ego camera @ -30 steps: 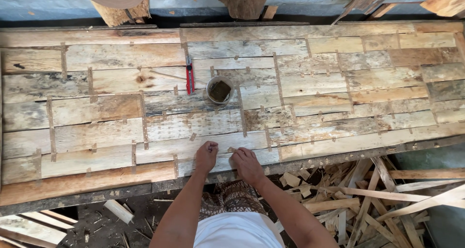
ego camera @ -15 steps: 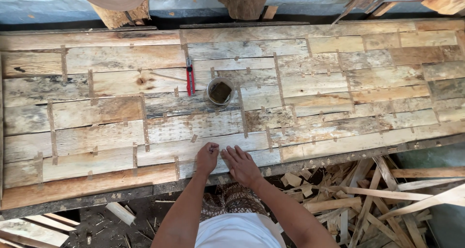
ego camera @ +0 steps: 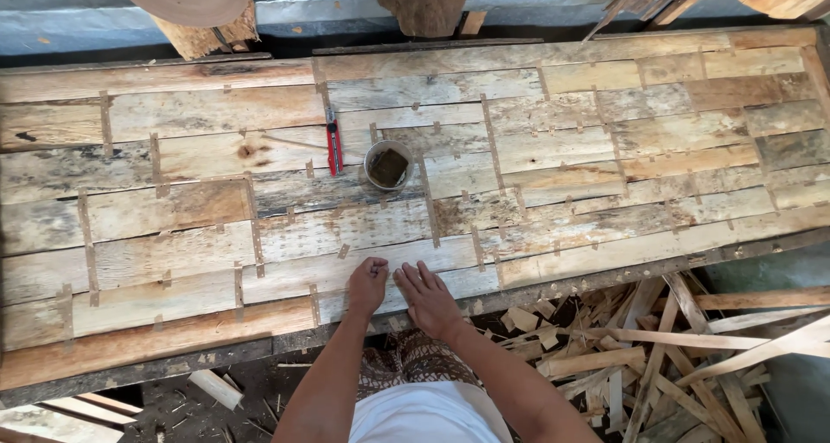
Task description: Manually fitting and aligning small wood pieces to create a larger mosaic-style wood surface.
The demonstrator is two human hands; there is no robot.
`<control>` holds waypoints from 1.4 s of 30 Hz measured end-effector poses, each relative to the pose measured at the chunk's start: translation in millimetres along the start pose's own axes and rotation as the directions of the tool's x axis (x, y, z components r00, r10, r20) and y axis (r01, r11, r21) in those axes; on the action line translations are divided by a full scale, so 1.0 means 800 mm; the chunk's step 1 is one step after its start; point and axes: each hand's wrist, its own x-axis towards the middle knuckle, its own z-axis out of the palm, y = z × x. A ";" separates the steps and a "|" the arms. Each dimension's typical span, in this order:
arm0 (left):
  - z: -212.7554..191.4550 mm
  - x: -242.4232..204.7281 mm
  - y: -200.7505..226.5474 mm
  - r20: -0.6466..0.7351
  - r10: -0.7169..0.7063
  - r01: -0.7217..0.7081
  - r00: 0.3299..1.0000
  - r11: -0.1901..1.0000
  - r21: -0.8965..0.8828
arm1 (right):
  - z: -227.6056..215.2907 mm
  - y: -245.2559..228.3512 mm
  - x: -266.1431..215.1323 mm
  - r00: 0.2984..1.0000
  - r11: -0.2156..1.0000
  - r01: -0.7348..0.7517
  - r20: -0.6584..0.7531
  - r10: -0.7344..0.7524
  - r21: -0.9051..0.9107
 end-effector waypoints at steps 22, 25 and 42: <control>-0.008 -0.003 0.002 0.032 -0.006 0.007 0.999 1.000 -0.018 | 0.015 0.096 0.090 0.844 0.740 -0.529 0.161 0.512 0.415; -0.003 -0.003 -0.008 0.007 0.005 -0.005 1.000 0.999 -0.031 | 0.019 0.096 0.093 0.808 0.734 -0.589 0.227 0.544 0.338; -0.004 -0.005 0.009 -0.017 0.003 -0.002 1.000 0.999 0.033 | 0.014 0.091 0.091 0.858 0.807 -0.510 0.116 0.500 0.298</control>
